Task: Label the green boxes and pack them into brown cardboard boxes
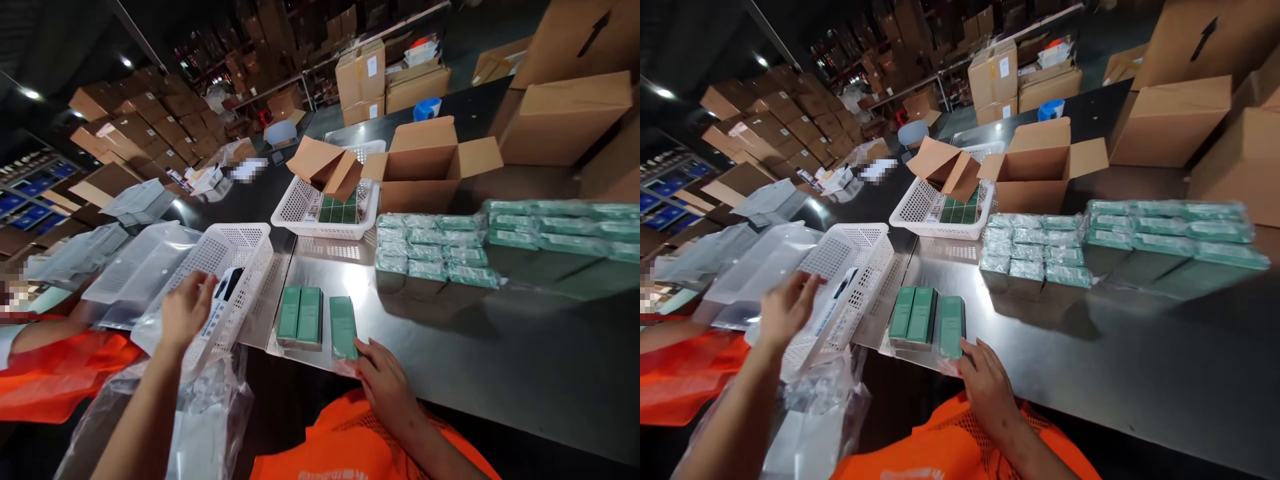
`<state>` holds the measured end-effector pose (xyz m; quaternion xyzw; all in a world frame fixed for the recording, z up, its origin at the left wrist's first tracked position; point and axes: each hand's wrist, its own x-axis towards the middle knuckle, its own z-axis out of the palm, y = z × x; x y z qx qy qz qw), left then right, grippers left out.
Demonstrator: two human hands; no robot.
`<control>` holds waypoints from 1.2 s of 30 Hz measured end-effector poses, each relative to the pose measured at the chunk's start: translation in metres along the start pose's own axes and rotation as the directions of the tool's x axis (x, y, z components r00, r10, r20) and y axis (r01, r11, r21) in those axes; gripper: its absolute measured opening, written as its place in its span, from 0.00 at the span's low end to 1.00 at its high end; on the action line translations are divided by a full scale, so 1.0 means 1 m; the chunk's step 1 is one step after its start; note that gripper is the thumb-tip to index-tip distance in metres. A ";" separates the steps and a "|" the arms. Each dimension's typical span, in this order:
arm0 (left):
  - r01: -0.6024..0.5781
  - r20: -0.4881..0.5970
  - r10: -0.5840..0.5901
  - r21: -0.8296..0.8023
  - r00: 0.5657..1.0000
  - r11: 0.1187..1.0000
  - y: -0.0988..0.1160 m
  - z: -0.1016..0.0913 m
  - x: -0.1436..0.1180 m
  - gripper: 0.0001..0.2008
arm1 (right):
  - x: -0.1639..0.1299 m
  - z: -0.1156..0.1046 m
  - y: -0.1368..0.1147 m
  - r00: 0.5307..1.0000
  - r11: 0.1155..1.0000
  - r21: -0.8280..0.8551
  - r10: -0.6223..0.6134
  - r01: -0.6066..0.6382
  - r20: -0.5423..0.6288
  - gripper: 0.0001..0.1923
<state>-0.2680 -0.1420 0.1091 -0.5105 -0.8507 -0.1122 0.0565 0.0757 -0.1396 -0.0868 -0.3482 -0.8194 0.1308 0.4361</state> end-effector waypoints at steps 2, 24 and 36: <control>-0.192 -0.034 0.189 -0.192 0.981 0.962 0.030 0.010 -0.048 0.19 | -0.004 -0.001 0.002 1.000 0.999 0.050 0.010 -0.011 0.006 0.15; -0.468 0.179 0.620 -0.507 0.764 0.724 0.112 0.136 -0.167 0.30 | -0.004 0.001 -0.004 0.980 0.988 0.089 0.107 -0.123 0.169 0.20; -0.382 -0.119 0.364 -0.245 0.924 0.891 0.088 0.108 -0.128 0.16 | 0.014 0.000 -0.001 0.974 0.990 0.069 0.111 -0.127 0.196 0.21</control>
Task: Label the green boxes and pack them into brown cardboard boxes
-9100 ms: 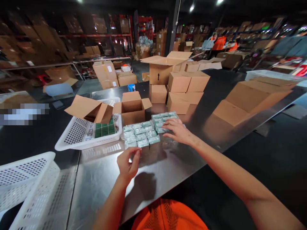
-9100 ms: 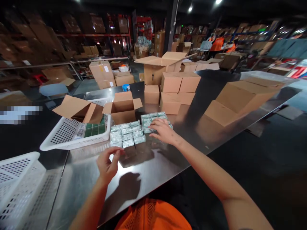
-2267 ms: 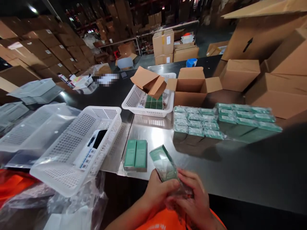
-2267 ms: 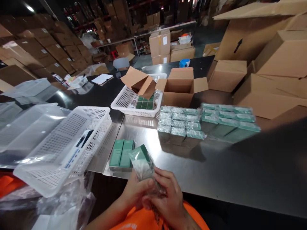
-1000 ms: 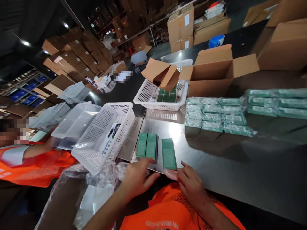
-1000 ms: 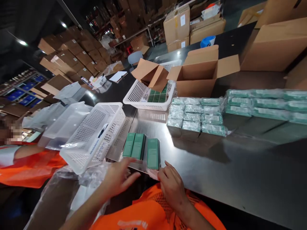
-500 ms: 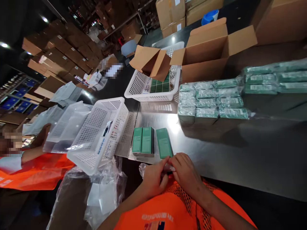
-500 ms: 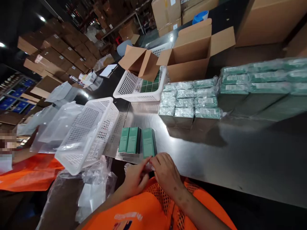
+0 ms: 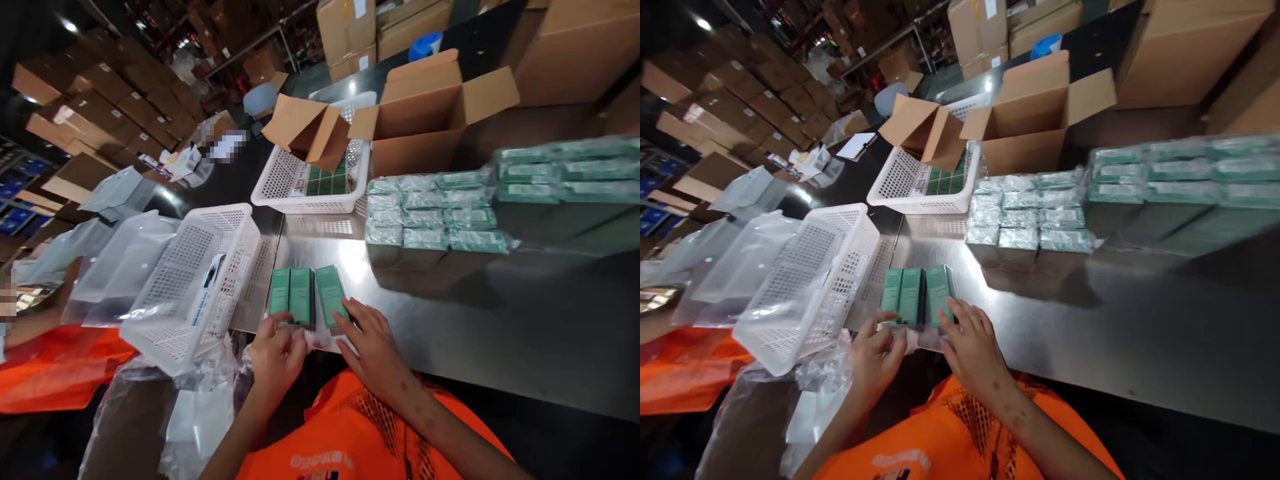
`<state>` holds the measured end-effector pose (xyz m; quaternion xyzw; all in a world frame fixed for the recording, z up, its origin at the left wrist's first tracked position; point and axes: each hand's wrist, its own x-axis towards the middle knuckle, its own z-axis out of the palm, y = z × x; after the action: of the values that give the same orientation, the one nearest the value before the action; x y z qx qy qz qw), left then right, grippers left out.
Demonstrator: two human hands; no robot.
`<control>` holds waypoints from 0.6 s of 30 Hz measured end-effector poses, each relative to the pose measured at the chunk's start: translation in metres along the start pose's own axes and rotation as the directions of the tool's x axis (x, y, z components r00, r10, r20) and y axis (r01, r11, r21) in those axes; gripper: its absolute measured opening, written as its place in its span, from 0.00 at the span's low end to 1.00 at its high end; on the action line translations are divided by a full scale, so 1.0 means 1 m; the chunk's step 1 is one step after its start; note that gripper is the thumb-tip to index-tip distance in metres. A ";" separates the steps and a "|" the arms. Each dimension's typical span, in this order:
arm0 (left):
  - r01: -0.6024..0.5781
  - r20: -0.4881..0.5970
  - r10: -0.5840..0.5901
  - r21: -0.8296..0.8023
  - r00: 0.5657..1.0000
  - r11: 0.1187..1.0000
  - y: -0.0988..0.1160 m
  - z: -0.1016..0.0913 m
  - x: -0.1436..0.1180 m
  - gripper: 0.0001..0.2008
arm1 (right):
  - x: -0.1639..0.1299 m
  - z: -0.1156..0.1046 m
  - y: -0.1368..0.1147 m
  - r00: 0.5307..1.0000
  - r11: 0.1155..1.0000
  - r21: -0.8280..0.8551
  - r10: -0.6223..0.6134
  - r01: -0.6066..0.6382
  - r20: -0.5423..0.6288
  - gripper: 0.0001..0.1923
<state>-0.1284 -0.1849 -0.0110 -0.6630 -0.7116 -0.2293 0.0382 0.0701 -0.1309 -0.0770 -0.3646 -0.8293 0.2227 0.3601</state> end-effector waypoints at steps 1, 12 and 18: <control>0.040 -0.016 -0.039 0.017 0.999 0.999 -0.006 0.002 0.003 0.15 | 0.002 0.006 0.000 1.000 0.999 -0.026 -0.021 0.021 0.001 0.20; 0.034 0.304 -0.071 0.125 0.950 0.992 -0.041 0.014 0.001 0.28 | 0.018 0.029 -0.016 0.988 0.990 -0.081 -0.122 0.115 -0.094 0.15; -0.170 0.253 0.126 0.157 0.959 0.973 -0.069 0.020 -0.001 0.22 | 0.018 0.029 -0.020 0.990 0.990 -0.081 -0.124 0.118 -0.073 0.15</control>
<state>-0.1901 -0.1792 -0.0483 -0.7315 -0.6767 -0.0793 0.0270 0.0308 -0.1328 -0.0750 -0.3354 -0.8431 0.1542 0.3910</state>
